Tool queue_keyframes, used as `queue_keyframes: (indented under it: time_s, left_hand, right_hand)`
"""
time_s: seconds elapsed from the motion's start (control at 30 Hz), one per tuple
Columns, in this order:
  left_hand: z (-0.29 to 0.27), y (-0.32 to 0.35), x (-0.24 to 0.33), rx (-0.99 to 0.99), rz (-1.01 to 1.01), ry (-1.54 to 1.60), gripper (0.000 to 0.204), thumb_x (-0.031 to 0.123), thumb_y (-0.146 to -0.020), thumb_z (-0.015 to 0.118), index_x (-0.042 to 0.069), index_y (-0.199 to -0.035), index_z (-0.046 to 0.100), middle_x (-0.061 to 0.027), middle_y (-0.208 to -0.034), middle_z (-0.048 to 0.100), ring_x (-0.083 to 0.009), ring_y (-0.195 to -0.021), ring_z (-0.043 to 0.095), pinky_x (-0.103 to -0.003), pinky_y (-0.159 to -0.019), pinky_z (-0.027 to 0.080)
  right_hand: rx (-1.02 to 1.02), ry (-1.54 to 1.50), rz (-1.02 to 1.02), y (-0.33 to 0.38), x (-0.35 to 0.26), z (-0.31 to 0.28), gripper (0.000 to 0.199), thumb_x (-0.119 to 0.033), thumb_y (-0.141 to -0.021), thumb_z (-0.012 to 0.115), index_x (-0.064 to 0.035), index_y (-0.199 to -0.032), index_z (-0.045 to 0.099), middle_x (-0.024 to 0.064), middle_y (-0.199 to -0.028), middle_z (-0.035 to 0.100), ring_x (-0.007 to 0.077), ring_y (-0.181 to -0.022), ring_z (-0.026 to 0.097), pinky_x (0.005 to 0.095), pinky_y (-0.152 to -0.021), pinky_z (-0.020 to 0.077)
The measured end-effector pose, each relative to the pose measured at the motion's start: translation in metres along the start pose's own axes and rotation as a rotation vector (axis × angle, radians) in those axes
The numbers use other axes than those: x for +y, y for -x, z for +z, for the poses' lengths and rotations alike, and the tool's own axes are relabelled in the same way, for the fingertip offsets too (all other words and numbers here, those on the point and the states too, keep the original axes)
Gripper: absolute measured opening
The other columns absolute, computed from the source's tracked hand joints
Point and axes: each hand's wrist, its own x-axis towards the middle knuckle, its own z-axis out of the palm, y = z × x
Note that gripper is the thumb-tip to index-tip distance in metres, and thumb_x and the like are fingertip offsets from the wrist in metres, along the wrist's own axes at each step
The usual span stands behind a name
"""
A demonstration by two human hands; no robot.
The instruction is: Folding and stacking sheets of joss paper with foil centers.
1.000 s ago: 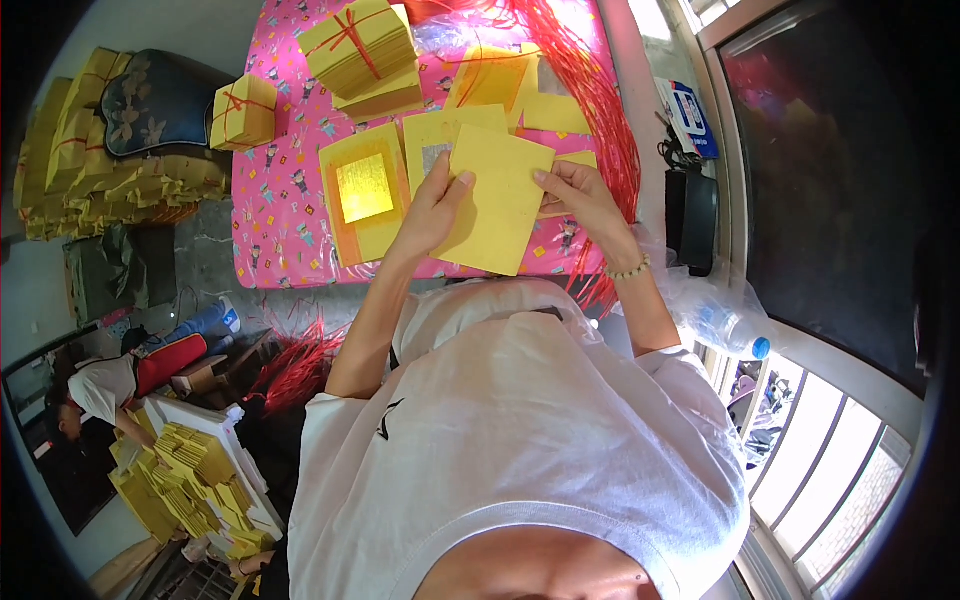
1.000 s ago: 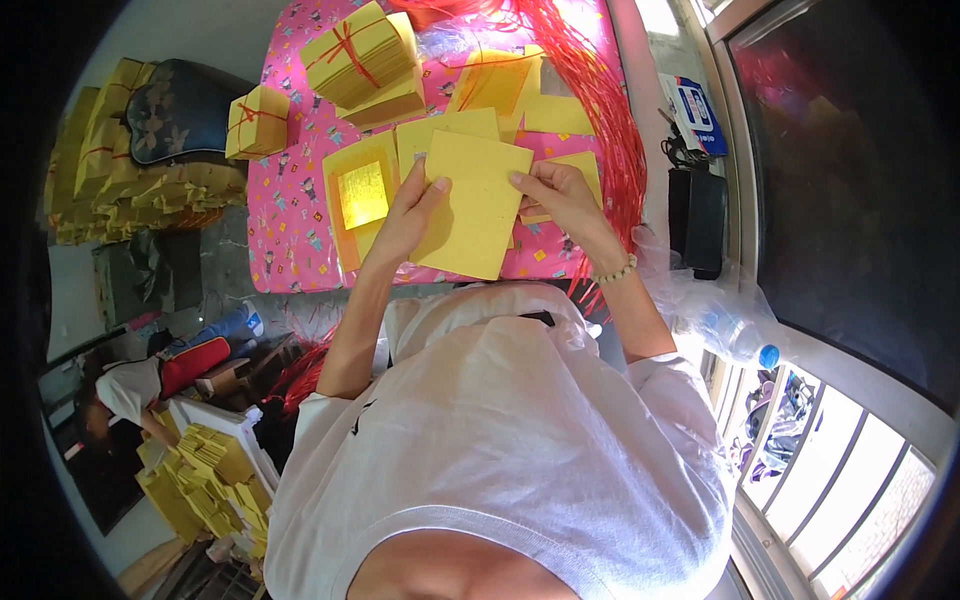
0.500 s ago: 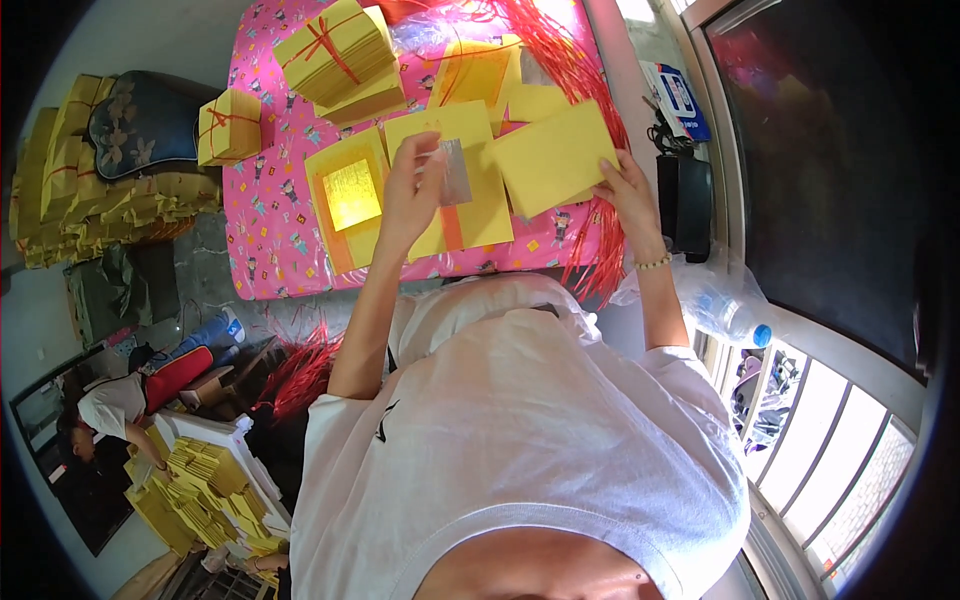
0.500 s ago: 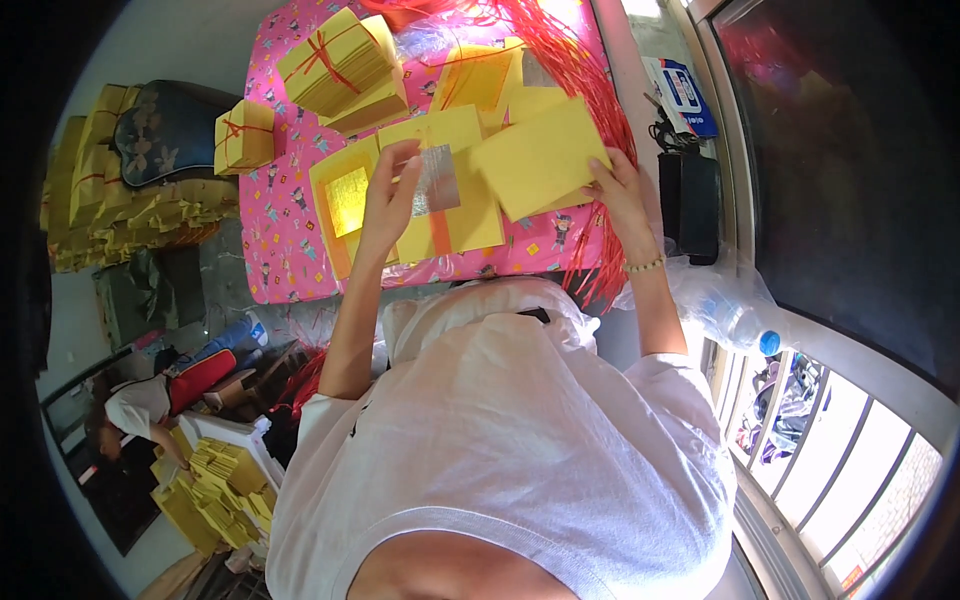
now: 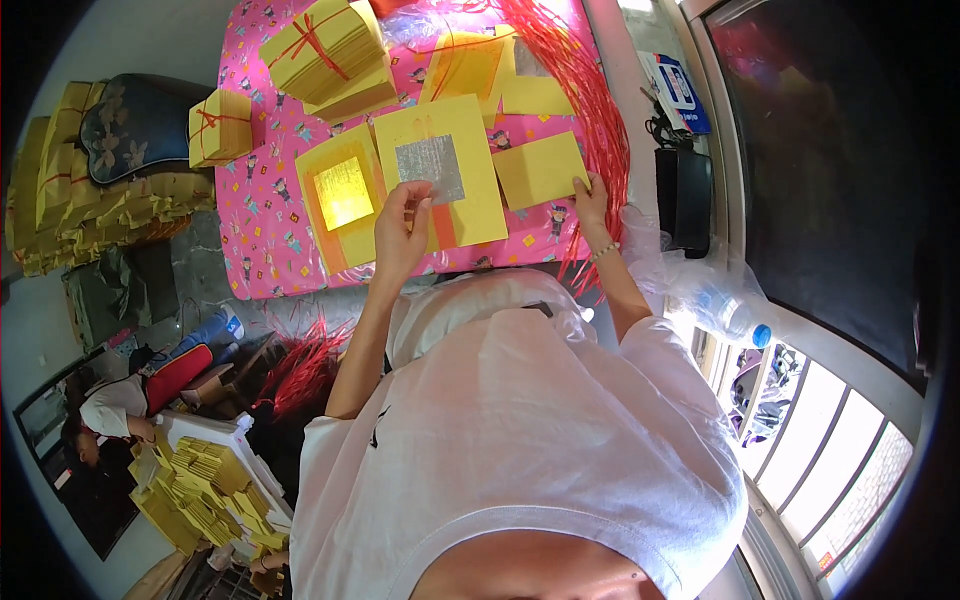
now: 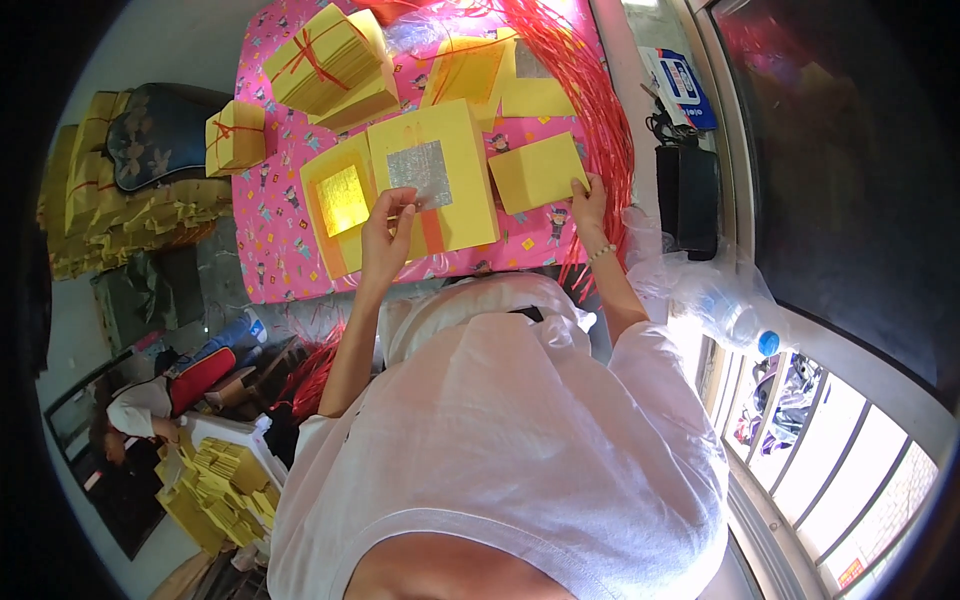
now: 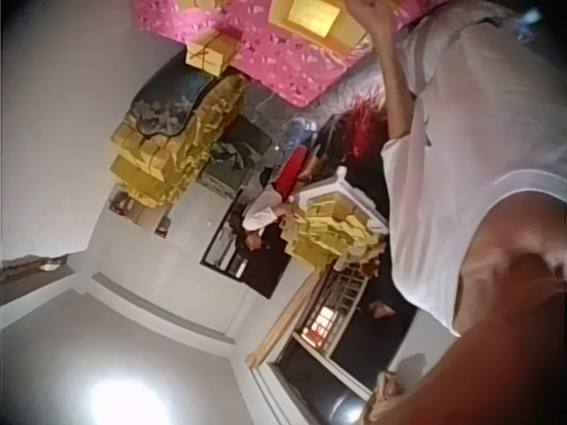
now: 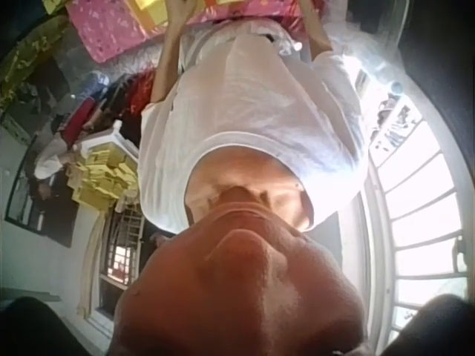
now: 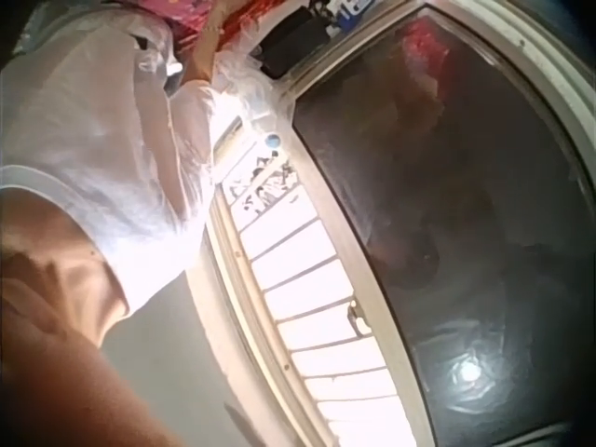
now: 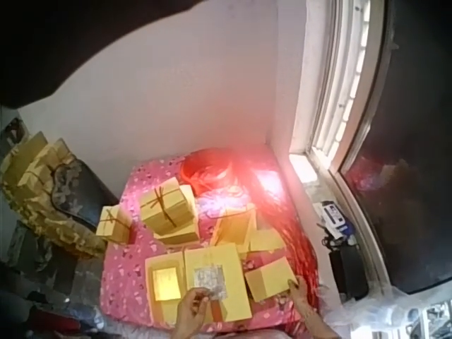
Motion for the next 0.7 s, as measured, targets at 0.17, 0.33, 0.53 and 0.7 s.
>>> queue_keyframes:
  time_s: [0.17, 0.33, 0.53, 0.7]
  left_hand:
    - [0.001, 0.006, -0.002, -0.023, -0.014, -0.095, 0.015, 0.005, -0.089, 0.054, 0.003, -0.103, 0.058, -0.0103, -0.088, 0.064, -0.0202, -0.078, 0.06, -0.03, -0.069, 0.048]
    - [-0.001, 0.013, 0.001, -0.041, 0.12, -0.216, 0.018, 0.005, -0.084, 0.059, 0.004, -0.101, 0.059, -0.0114, -0.084, 0.06, -0.0262, -0.078, 0.057, -0.035, -0.07, 0.047]
    - [-0.011, 0.023, 0.008, -0.155, 0.207, -0.412, 0.035, 0.012, -0.072, 0.074, 0.006, -0.102, 0.058, -0.012, -0.093, 0.057, -0.0298, -0.09, 0.054, -0.039, -0.081, 0.044]
    - [-0.019, 0.03, 0.0, -0.212, 0.2, -0.526, 0.043, 0.012, -0.065, 0.078, 0.009, -0.101, 0.056, -0.0115, -0.101, 0.052, -0.0327, -0.1, 0.049, -0.041, -0.086, 0.041]
  right_hand:
    - [0.116, 0.099, -0.107, 0.001, 0.007, 0.008, 0.019, -0.017, -0.091, 0.057, -0.0037, -0.105, 0.054, 0.0093, -0.087, 0.063, 0.0219, -0.075, 0.063, 0.034, -0.064, 0.0549]
    - [0.309, 0.842, -0.413, 0.003, 0.004, 0.007, 0.03, -0.019, -0.082, 0.065, -0.0052, -0.106, 0.054, 0.0205, -0.097, 0.056, 0.0403, -0.092, 0.055, 0.0486, -0.081, 0.0436]
    - [0.367, 0.911, -0.635, 0.017, -0.026, 0.008, 0.034, -0.019, -0.082, 0.066, -0.0045, -0.11, 0.053, 0.0191, -0.103, 0.05, 0.0377, -0.105, 0.045, 0.0481, -0.089, 0.0377]
    - [-0.066, 0.56, -0.744, 0.069, -0.102, 0.037, 0.025, -0.017, -0.081, 0.067, -0.0074, -0.103, 0.059, 0.0106, -0.098, 0.055, 0.0299, -0.098, 0.052, 0.041, -0.084, 0.0424]
